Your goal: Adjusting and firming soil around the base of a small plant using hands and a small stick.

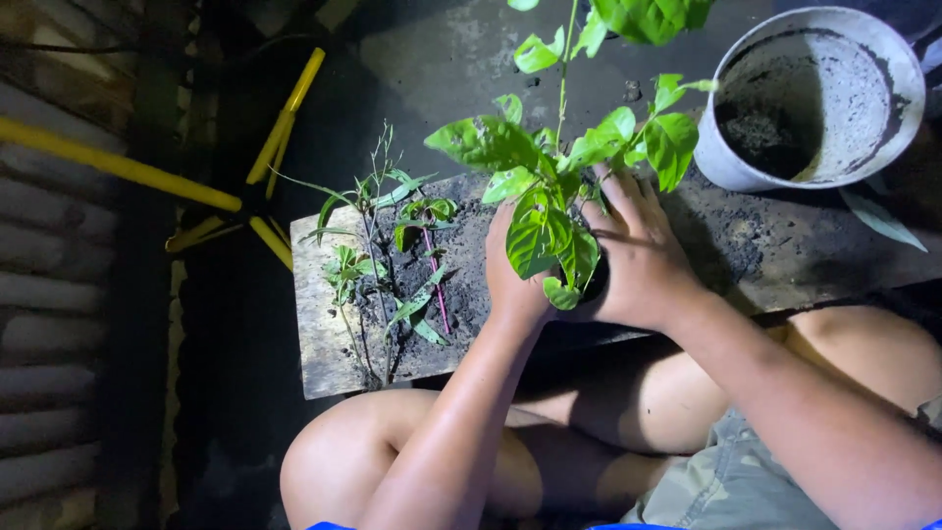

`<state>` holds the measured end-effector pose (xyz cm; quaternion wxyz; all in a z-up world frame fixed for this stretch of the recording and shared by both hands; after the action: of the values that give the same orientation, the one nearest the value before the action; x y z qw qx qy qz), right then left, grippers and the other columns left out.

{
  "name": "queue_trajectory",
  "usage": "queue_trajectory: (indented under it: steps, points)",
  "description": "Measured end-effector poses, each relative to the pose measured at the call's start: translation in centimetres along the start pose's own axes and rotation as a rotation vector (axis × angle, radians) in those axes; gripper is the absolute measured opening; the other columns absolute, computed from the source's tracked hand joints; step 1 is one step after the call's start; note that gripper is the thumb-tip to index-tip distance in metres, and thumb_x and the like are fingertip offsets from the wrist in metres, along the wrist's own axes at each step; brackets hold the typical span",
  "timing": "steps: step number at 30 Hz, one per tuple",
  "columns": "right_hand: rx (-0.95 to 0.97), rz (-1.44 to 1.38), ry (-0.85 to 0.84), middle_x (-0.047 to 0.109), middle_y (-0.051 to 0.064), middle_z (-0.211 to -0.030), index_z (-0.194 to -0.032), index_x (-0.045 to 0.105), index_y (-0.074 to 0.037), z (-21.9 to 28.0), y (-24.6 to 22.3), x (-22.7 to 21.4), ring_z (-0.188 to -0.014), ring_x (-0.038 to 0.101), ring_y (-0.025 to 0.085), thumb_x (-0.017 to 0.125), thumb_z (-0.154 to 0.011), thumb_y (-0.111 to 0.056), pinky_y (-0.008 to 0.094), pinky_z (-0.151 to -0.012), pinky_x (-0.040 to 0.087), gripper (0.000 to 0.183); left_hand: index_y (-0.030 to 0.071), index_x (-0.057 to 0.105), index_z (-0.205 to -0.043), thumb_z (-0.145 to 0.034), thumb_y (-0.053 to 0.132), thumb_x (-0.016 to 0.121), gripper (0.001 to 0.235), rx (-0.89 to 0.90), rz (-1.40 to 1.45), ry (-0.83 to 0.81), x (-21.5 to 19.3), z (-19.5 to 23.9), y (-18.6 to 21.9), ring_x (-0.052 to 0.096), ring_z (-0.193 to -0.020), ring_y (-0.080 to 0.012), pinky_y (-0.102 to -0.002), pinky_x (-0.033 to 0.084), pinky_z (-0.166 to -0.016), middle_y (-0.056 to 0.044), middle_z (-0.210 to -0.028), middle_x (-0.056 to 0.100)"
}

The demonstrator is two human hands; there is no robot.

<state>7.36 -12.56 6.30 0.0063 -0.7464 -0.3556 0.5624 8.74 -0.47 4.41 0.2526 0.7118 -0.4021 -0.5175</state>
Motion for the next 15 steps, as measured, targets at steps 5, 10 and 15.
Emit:
queue_trajectory:
  steps: [5,10,15]
  points:
    - [-0.033,-0.054,-0.006,0.036,0.030,-0.156,-0.127,0.051,0.001,-0.1,1.7,1.4,-0.141,0.037,0.055,0.084,-0.040,-0.080,0.074,-0.116,0.026,0.123,0.000,0.063,-0.131,-0.097,0.016,0.049,0.040,-0.004,0.017,0.000,-0.1,0.0,0.1,0.048,-0.137,-0.0420,-0.050,0.027,-0.124,-0.023,-0.132,0.062]
    - [-0.010,-0.071,-0.037,0.037,0.027,-0.158,-0.129,0.052,0.004,0.1,2.4,2.4,-0.142,0.038,0.052,0.087,-0.043,-0.077,0.071,-0.118,0.028,0.123,0.000,0.063,-0.131,-0.097,0.016,0.048,0.040,-0.023,0.024,0.006,-0.2,0.2,0.0,0.047,-0.138,-0.0420,-0.050,0.027,-0.124,-0.023,-0.133,0.062]
    - [-0.089,-0.290,0.028,0.037,0.031,-0.154,-0.152,0.038,0.003,-0.6,0.6,-2.0,-0.138,0.038,0.057,0.077,-0.053,-0.077,0.072,-0.110,0.033,0.134,-0.001,0.063,-0.131,-0.098,0.015,0.047,0.040,-0.040,0.031,0.009,-0.2,0.0,-0.3,0.046,-0.139,-0.0420,-0.049,0.026,-0.125,-0.023,-0.133,0.061]
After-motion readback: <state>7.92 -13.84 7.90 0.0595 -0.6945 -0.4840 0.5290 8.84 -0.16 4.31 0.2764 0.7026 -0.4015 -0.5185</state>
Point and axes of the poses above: each hand's wrist, its own z-axis away from the middle knuckle, its own x-axis out of the palm, y = z × x, the point moved 10 cm from there along -z, towards the middle knuckle
